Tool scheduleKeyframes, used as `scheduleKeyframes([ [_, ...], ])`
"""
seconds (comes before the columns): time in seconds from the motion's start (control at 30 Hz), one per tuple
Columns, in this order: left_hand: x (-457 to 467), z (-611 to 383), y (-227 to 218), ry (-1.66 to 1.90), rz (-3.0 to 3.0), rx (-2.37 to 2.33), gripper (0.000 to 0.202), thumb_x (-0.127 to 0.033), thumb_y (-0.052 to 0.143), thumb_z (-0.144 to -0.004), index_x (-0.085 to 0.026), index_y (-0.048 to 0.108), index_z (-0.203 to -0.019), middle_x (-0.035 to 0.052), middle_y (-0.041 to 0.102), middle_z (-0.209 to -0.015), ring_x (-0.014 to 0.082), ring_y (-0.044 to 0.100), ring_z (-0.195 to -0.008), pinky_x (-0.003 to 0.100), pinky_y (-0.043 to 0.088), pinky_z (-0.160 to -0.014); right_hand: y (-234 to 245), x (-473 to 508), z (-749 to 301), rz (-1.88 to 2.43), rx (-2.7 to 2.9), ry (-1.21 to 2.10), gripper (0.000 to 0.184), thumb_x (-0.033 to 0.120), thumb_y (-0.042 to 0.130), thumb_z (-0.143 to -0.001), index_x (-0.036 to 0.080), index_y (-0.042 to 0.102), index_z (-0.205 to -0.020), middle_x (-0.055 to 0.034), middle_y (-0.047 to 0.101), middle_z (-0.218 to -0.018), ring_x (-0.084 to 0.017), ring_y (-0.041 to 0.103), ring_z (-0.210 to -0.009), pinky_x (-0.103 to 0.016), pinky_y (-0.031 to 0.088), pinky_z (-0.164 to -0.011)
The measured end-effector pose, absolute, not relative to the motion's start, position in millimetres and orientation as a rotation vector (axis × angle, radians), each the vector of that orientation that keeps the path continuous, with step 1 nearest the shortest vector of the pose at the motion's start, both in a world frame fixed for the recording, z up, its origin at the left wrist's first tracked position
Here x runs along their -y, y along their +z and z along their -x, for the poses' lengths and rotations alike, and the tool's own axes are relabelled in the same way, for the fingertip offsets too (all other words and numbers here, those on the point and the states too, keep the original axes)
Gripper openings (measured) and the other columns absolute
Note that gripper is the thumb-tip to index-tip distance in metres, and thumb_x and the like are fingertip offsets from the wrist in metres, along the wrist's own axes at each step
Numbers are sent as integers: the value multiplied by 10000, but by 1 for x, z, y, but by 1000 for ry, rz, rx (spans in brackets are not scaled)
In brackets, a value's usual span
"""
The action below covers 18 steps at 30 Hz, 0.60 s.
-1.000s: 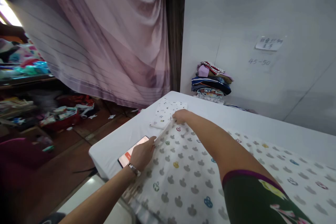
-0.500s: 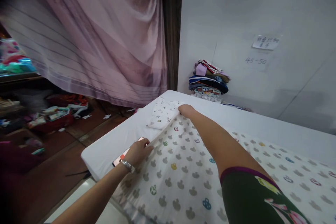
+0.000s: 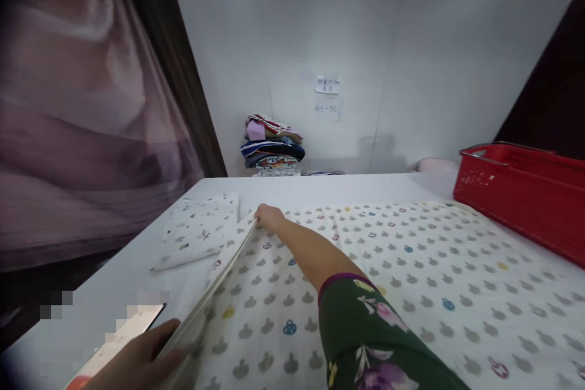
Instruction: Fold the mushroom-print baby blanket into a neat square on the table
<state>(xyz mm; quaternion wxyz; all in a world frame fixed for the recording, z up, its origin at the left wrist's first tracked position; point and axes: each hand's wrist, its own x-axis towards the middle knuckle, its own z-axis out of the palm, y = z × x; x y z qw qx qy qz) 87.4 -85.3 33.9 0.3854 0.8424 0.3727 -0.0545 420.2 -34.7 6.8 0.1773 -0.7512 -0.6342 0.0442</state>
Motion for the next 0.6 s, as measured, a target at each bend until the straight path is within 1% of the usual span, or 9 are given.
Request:
scheduleKeyframes([
  [0.03, 91, -93, 35, -144, -2108, -915, 238, -352, 459, -707, -224, 578, -868, -15, 649, -857, 198, 581, -821, 259, 445, -728, 4, 43, -424, 2124, 1733, 139, 199, 209, 490, -778, 225, 652, -894, -48, 552, -1137, -207, 511, -1014, -292, 403, -822],
  [0.1, 104, -106, 38, -154, -2046, -881, 319, -292, 477, -662, -226, 579, -957, -13, 650, -930, 204, 579, -869, 268, 449, -782, 0, 58, -433, 2118, 1588, 172, 206, 228, 480, -785, 224, 653, -897, -68, 532, -1156, -240, 487, -1059, -335, 403, -836],
  [0.17, 118, -122, 44, -157, -2037, -857, 387, -266, 482, -633, -223, 579, -1005, -8, 646, -966, 208, 573, -900, 277, 446, -818, -1, 71, -444, 2103, 1436, 249, 193, 211, 493, -766, 216, 659, -865, -78, 575, -1067, -248, 522, -1009, -345, 423, -806],
  [0.27, 140, -150, 57, -156, -2096, -775, 420, -256, 488, -615, -221, 585, -1022, -4, 648, -955, 215, 563, -915, 291, 443, -833, -2, 88, -465, 2038, 1196, 424, 204, 155, 482, -750, 206, 657, -844, -50, 632, -803, -188, 603, -764, -285, 470, -668],
  [0.3, 148, -161, 62, -163, -2113, -748, 415, -256, 488, -613, -223, 589, -1014, -5, 651, -931, 217, 562, -905, 297, 447, -820, -2, 94, -473, 2003, 1113, 480, 222, 145, 463, -757, 200, 650, -863, -35, 627, -726, -162, 603, -673, -262, 474, -615],
  [0.37, 163, -185, 70, -188, -2135, -687, 384, -256, 491, -611, -228, 596, -979, -12, 655, -874, 214, 562, -868, 301, 458, -779, -3, 108, -490, 1918, 953, 566, 256, 138, 423, -776, 180, 624, -929, -19, 610, -642, -124, 575, -548, -232, 471, -540],
  [0.47, 185, -223, 76, -222, -2153, -584, 318, -235, 474, -627, -233, 596, -920, -25, 652, -824, 191, 558, -814, 286, 460, -733, -1, 135, -517, 1775, 771, 645, 257, 164, 418, -783, 139, 581, -980, -22, 603, -627, -107, 553, -502, -223, 476, -512],
  [0.6, 214, -273, 68, -263, -2137, -450, 278, -177, 463, -622, -212, 591, -866, -19, 648, -780, 170, 559, -759, 270, 459, -681, 3, 178, -553, 1608, 654, 702, 258, 312, 451, -798, 139, 563, -953, -46, 622, -703, -114, 575, -574, -223, 487, -541],
])
